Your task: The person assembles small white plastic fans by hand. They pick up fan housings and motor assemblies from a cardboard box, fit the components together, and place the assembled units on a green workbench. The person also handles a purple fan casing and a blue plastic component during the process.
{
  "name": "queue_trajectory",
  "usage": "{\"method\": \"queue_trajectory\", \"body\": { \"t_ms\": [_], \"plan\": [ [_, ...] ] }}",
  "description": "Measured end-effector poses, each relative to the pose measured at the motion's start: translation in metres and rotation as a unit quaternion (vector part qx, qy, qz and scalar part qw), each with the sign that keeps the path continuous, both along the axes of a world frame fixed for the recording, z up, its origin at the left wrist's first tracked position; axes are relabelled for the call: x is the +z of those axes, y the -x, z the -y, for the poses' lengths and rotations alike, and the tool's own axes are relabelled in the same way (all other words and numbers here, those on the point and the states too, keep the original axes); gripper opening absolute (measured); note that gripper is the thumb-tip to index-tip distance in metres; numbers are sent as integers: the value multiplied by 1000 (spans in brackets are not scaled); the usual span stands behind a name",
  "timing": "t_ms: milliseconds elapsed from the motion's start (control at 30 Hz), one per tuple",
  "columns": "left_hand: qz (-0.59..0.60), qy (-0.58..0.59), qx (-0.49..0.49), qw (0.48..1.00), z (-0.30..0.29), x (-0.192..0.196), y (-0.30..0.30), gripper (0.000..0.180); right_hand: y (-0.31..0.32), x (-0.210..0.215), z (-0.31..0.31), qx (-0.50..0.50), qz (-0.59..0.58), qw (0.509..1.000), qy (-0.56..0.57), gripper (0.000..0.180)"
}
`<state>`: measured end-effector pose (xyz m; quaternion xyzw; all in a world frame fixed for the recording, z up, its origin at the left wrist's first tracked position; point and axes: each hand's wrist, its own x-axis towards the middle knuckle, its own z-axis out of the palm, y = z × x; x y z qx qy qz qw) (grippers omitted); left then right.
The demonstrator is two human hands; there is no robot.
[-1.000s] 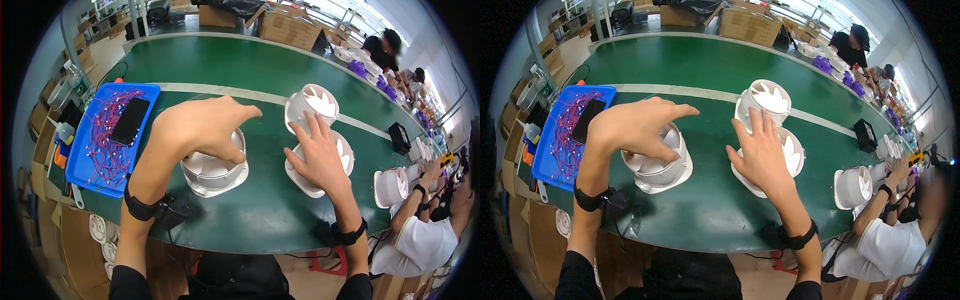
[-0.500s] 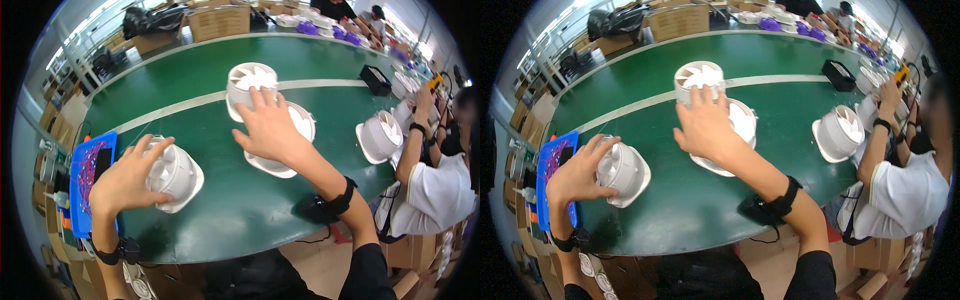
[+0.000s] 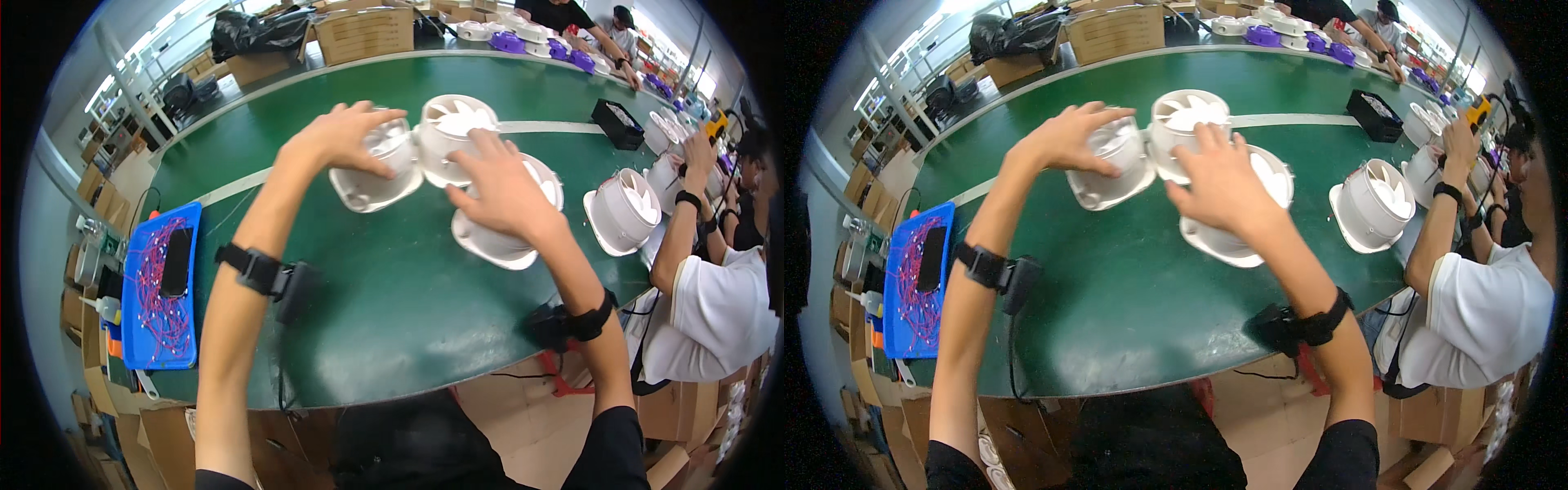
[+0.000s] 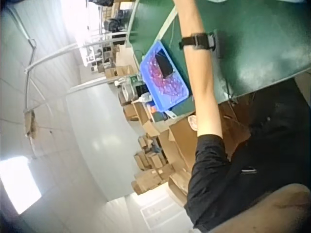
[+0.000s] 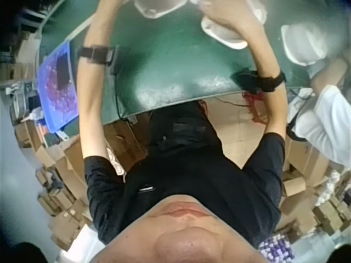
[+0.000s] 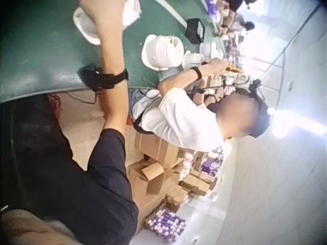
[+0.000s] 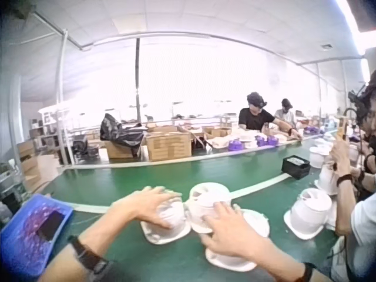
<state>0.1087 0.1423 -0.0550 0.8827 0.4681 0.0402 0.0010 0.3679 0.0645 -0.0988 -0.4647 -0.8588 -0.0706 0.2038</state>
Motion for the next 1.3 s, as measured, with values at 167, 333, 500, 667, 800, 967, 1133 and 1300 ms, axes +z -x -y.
{"method": "queue_trajectory", "body": {
  "t_ms": [167, 333, 500, 667, 800, 967, 1133, 1300],
  "plan": [
    [21, -20, -14, 999, -12, -11, -43, 100, -66, 10, -14, 59, -39, 994, 81, 43],
    [51, -50, -5, 997, -23, -33, -54, 96, -84, 21, 4, -116, -50, 991, -33, 57],
    [79, -66, 1, 995, -28, -41, -46, 93, -85, 14, 32, -155, -3, 987, 47, 75],
    [257, -212, -48, 941, -32, -64, -58, 87, -118, 20, 5, 53, -68, 978, 188, 81],
    [405, -348, 36, 844, -1, -111, -23, 71, -113, 15, -11, 95, -25, 990, 96, 72],
    [510, -178, 78, 838, 8, -124, 32, 54, -81, -13, 64, 70, -52, 928, -362, 42],
    [489, -197, 213, 823, -9, -155, 87, 24, -59, -34, 53, 188, -22, 937, -293, 24],
    [287, -179, 73, 938, 28, -147, 40, 26, -52, -25, 65, 147, -3, 914, -379, 30]
  ]
}}
